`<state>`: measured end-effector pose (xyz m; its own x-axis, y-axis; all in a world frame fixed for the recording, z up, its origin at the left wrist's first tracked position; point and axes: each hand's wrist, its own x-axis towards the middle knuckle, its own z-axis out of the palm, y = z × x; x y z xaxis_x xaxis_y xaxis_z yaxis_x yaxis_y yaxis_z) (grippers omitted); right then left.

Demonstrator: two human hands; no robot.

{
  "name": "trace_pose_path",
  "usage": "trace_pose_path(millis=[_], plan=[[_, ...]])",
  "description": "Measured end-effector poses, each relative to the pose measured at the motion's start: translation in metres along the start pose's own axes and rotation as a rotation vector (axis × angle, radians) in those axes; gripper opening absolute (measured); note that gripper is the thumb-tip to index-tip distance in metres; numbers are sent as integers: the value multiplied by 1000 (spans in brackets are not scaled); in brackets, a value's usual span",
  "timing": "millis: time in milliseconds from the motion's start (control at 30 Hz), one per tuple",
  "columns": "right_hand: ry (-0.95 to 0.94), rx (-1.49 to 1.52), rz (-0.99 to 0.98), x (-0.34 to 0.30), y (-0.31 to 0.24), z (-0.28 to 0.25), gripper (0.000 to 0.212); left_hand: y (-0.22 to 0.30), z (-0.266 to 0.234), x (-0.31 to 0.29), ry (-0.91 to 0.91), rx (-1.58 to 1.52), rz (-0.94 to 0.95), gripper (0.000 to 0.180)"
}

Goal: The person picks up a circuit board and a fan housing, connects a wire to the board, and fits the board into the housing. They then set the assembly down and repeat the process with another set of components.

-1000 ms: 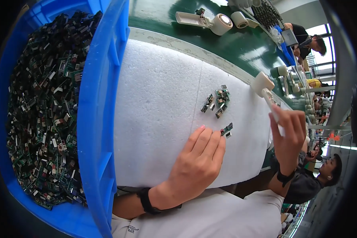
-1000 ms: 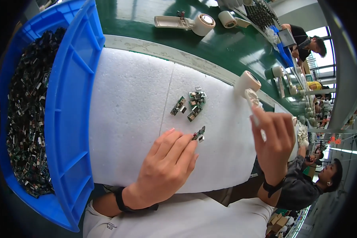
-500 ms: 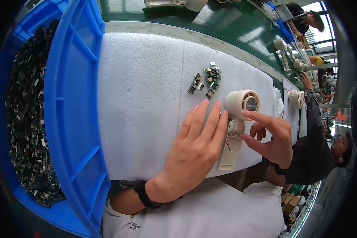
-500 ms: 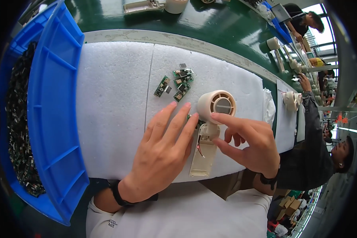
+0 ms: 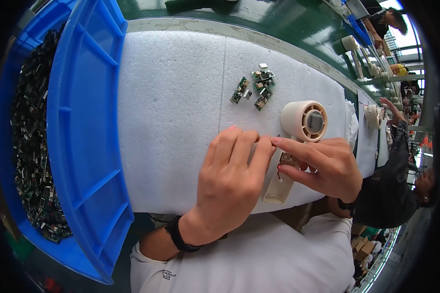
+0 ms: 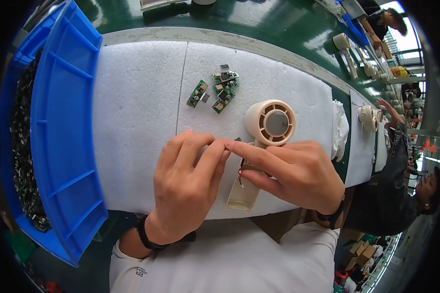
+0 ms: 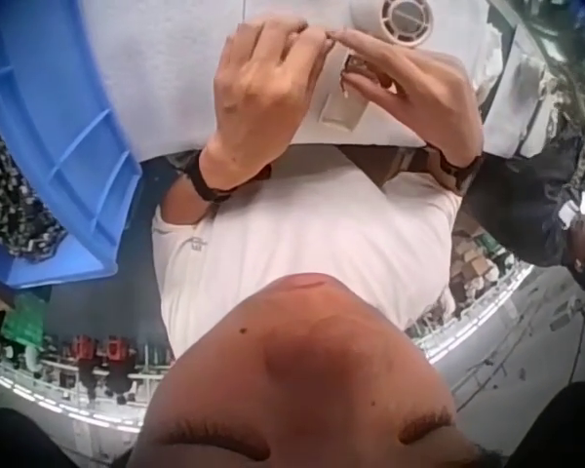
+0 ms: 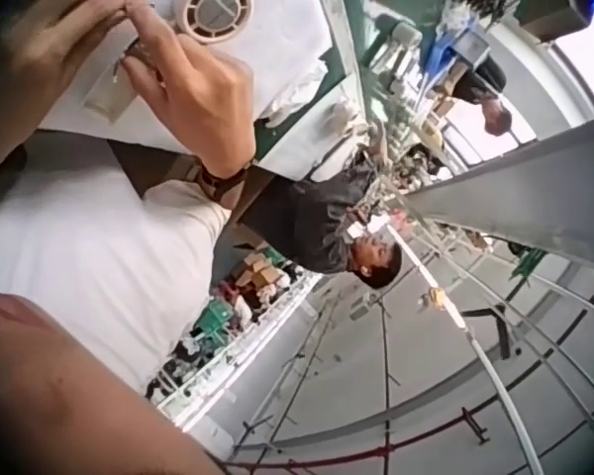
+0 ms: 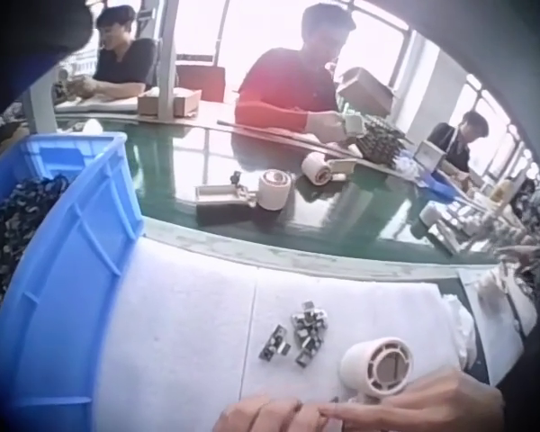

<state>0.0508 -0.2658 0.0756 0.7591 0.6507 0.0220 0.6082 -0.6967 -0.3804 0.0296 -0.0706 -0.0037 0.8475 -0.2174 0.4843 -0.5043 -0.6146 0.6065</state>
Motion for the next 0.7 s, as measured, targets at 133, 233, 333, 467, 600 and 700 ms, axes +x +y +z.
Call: trace_pose_path(millis=[133,233,333,467,600,700], plan=[[52,-7,-36,3,1,5,44,2,-11,-2,-17,-86,-114,22],[72,-44,-121,6,5,9,37,3,-12,0,-36,-99,-154,22],[138,-40,-141,6,7,14,29,3,-11,0,-29,-76,-151,23],[138,43,-126,7,11,13,26,-2,-12,0,-87,-2,-46,25],[170,177,-70,6,18,13,24,-3,-27,-5,-174,-5,29,28],[111,209,-18,8,14,6,23,-5,-34,-8,-244,-31,56,28]])
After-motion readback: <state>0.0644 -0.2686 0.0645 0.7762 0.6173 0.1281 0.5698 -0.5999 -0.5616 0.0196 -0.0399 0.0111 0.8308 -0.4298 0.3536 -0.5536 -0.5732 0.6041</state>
